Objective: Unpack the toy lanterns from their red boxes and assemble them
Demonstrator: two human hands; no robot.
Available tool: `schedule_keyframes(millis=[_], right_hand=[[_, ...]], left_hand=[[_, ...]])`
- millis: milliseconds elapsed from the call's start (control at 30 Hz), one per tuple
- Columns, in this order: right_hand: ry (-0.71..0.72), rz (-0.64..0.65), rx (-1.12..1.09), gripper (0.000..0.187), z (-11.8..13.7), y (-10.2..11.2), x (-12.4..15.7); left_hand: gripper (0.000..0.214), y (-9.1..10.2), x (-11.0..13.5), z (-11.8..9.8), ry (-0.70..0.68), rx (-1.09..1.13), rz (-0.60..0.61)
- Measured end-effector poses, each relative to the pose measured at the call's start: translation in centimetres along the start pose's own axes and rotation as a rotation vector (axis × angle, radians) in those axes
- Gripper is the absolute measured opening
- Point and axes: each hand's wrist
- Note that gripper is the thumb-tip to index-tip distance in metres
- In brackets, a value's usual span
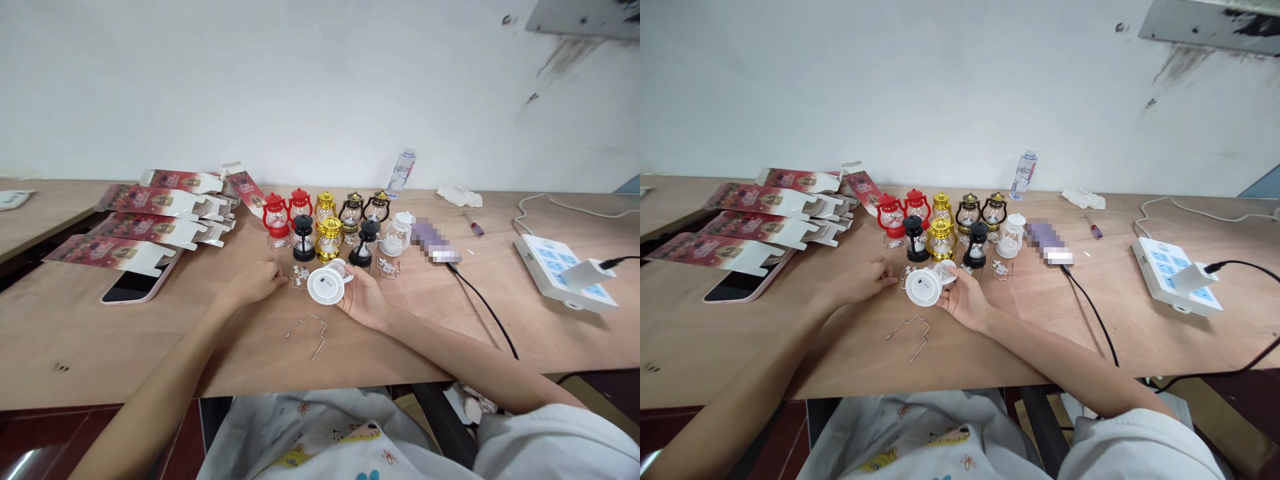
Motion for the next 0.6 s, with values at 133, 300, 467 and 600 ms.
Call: schedule_keyframes(millis=[133, 300, 467, 600], right_hand=[[0.005, 0.018, -0.009, 0.011, -0.1, 0.1, -0.1], [0.007, -0.021, -0.012, 0.013, 0.0, 0.0, -0.1], [0.005, -0.009, -0.009, 0.012, 0.0, 0.1, -0.1], [0.005, -0.008, -0.007, 0.014, -0.1, 0.1, -0.1]], left_hand=[[0.021, 0.3, 0.2, -0.4, 0.065, -0.041, -0.021], [0.020, 0.8, 0.7, -1.0, 0.169, -0.129, -0.074], [0.018, 1.0, 0.9, -1.1, 0.166, -0.166, -0.107], [0.021, 1.2, 0.9, -1.1, 0.151, -0.168, -0.100]])
Point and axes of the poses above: each hand's wrist, its own x-axis away from the middle knuckle, its own y-axis out of the back of the hand, z = x × y, and after that the axes turned 15 degrees about y, right-handed
